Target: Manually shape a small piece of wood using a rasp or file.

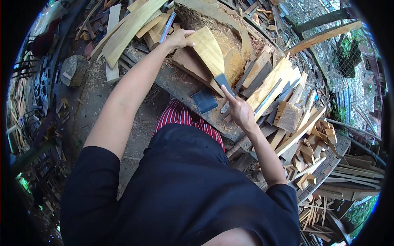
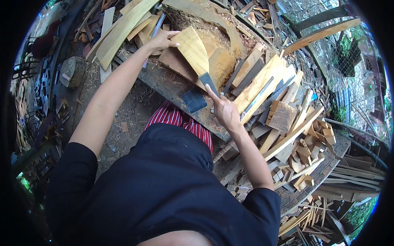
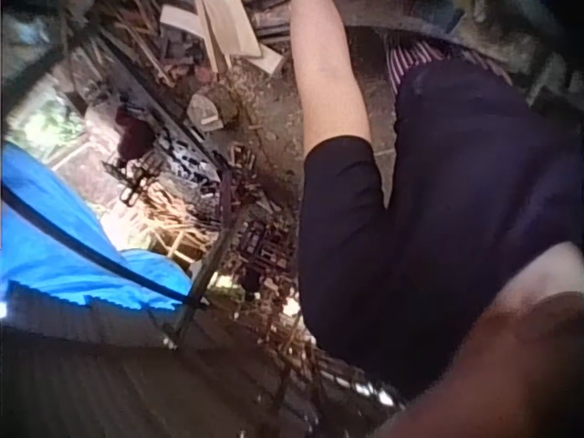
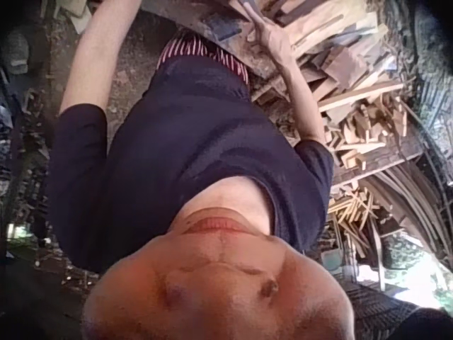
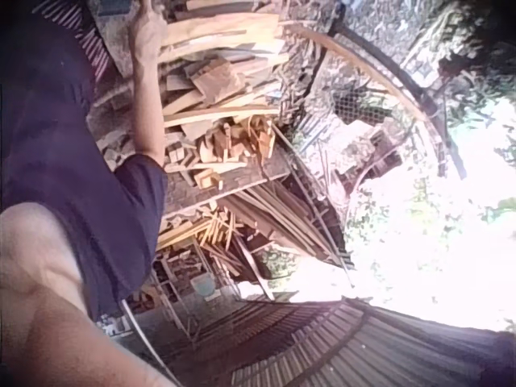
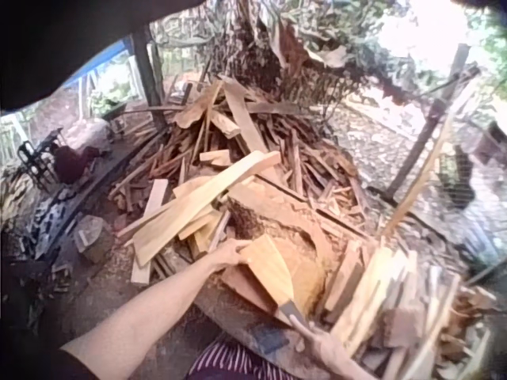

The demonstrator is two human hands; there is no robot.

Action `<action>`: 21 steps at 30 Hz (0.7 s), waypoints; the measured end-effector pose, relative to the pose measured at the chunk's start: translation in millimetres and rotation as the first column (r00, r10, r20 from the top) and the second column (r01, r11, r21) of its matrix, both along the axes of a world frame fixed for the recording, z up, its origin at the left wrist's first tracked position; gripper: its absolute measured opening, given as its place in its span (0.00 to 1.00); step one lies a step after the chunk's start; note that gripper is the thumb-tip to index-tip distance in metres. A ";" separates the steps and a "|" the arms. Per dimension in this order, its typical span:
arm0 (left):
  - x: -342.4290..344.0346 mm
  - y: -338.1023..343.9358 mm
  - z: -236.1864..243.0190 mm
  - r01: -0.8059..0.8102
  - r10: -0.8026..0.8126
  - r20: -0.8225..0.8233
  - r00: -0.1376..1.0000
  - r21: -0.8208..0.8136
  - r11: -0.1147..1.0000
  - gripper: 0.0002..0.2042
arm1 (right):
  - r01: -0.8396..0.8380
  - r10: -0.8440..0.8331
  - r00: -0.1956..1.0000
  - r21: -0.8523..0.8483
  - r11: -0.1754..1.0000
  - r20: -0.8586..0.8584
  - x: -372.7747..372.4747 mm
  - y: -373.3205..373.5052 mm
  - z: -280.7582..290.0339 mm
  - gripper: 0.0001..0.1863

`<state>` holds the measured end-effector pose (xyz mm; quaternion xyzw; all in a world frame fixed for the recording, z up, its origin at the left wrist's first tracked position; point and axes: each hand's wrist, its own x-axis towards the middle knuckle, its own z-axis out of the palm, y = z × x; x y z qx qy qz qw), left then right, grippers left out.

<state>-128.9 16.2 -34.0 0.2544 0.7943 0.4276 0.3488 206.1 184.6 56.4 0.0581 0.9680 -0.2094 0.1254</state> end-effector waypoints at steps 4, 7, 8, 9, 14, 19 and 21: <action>6.9 7.7 6.9 -0.025 0.025 0.044 0.999 -0.006 1.000 0.31 | -0.028 0.033 0.991 0.037 0.999 -0.133 -51.5 -4.5 -8.2 0.34; 12.3 9.1 9.9 -0.035 0.030 -0.044 0.999 -0.115 0.993 0.28 | -0.074 0.082 0.990 0.074 0.994 -0.111 -60.2 -3.3 -4.1 0.35; 14.4 4.8 7.3 -0.076 0.076 0.002 0.997 -0.082 0.994 0.28 | -0.065 0.065 0.986 0.003 0.998 -0.156 -54.0 -2.1 -8.2 0.35; 14.8 0.9 5.0 -0.119 0.121 0.049 0.991 -0.050 0.992 0.28 | -0.084 0.084 0.983 0.004 0.996 -0.162 -44.0 -0.1 -6.2 0.35; 12.8 11.9 12.9 -0.039 0.038 -0.013 0.999 -0.135 0.990 0.29 | -0.056 0.055 0.997 -0.002 0.998 -0.061 -31.8 6.5 -3.5 0.34; 10.7 3.4 -1.4 -0.102 0.102 -0.020 0.995 -0.037 0.994 0.28 | -0.080 0.079 0.995 -0.020 0.997 -0.058 -83.1 -6.3 0.8 0.32; 12.5 6.5 2.4 -0.097 0.097 -0.003 0.995 -0.036 0.995 0.28 | -0.117 0.117 0.986 0.012 0.993 -0.120 -72.3 -1.1 -5.4 0.34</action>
